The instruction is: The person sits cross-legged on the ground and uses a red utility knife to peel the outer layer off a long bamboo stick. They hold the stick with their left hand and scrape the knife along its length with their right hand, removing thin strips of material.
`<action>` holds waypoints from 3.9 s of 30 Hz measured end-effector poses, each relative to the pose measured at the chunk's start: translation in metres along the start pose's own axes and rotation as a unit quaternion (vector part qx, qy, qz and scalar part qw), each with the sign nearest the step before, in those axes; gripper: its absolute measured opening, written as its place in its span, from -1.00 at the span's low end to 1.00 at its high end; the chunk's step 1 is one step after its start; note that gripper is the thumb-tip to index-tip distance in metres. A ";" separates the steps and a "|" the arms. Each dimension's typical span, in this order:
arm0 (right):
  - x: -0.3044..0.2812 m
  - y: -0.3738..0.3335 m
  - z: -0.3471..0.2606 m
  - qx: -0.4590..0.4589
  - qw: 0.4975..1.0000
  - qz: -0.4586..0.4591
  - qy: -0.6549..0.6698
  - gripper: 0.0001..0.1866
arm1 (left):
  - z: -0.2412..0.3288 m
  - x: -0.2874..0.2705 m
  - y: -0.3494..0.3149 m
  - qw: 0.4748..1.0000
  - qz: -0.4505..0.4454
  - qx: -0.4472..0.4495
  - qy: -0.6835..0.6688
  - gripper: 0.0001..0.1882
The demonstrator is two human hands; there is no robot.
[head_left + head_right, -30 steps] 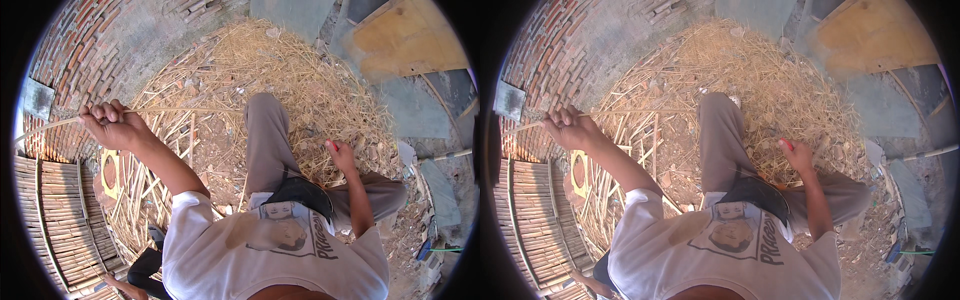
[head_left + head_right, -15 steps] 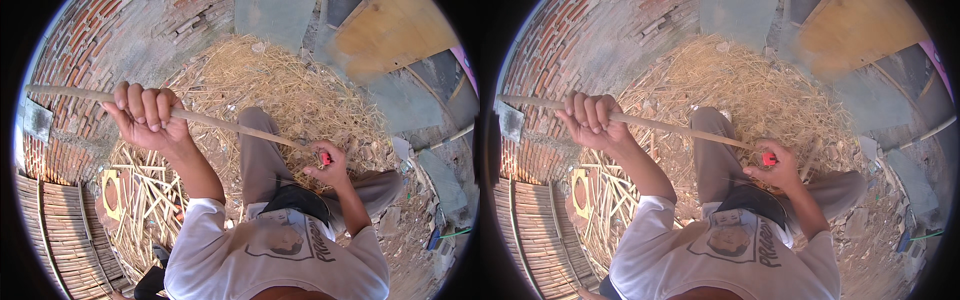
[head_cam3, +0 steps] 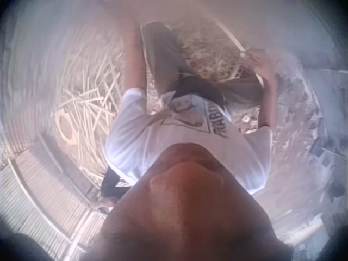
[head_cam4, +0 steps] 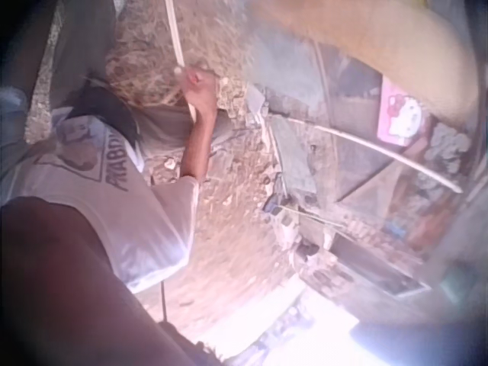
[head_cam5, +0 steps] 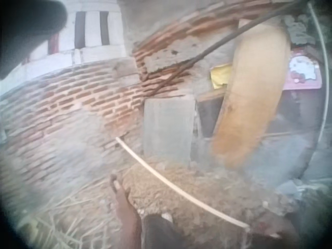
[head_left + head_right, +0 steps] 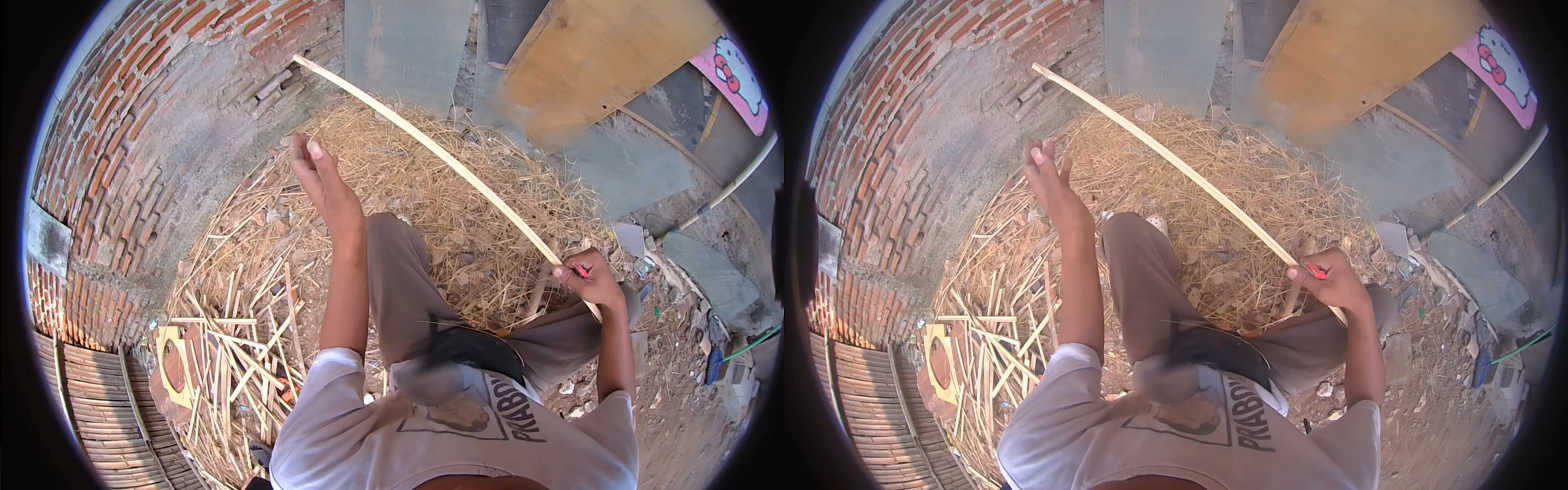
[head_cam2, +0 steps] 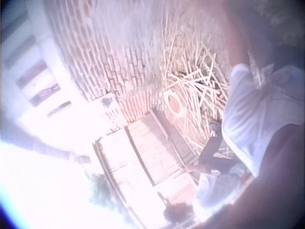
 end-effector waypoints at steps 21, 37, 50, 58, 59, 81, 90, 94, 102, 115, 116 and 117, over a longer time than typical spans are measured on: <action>-0.104 0.042 -0.030 -0.013 0.913 0.372 -0.169 -0.68 | -0.052 -0.031 -0.037 0.766 -0.543 -0.229 0.255 -0.67; -0.030 0.155 0.012 0.035 0.876 0.251 0.411 -0.69 | -0.080 0.019 -0.182 0.746 -0.528 -0.406 -0.014 -0.40; -0.104 0.170 0.038 -0.007 0.870 0.187 0.456 -0.58 | -0.063 -0.018 -0.204 0.649 -0.530 -0.529 -0.134 -0.49; -0.024 0.138 0.025 -0.030 0.972 0.227 -0.049 -0.36 | -0.058 -0.014 -0.198 0.788 -0.462 -0.398 -0.081 -0.70; 0.003 0.122 0.009 -0.034 0.979 0.153 -0.133 -0.35 | -0.057 -0.011 -0.196 0.798 -0.457 -0.388 -0.063 -0.72; 0.070 0.092 -0.001 -0.191 0.910 0.111 -0.351 -0.30 | -0.015 0.009 -0.180 0.799 -0.506 -0.069 0.319 -0.84; 0.068 0.082 -0.016 -0.169 0.903 0.045 -0.392 -0.32 | 0.001 -0.008 -0.183 0.762 -0.536 -0.050 0.360 -0.82; 0.039 0.102 -0.011 -0.105 0.908 0.159 -0.374 -0.25 | 0.003 -0.007 -0.188 0.770 -0.531 0.002 0.353 -0.82; 0.060 0.088 -0.039 -0.133 0.910 0.062 -0.387 -0.28 | 0.004 -0.011 -0.173 0.761 -0.513 0.033 0.396 -0.83; 0.072 0.086 -0.049 -0.149 0.902 0.051 -0.403 -0.30 | 0.014 -0.028 -0.165 0.755 -0.530 0.042 0.384 -0.82; 0.060 0.094 -0.046 -0.124 0.899 0.081 -0.411 -0.29 | 0.013 -0.025 -0.164 0.761 -0.526 0.044 0.377 -0.82; 0.045 0.105 -0.036 -0.096 0.900 0.108 -0.412 -0.28 | 0.014 -0.027 -0.166 0.761 -0.527 0.040 0.376 -0.82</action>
Point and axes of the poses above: each hand's wrist, its own y-axis towards the middle knuckle, its own x-axis out of the palm, z = x × y, the point moved 3 cm from there along y, towards the middle knuckle, and after that the axes turned 1 degree about -z, right-handed, at the moved point
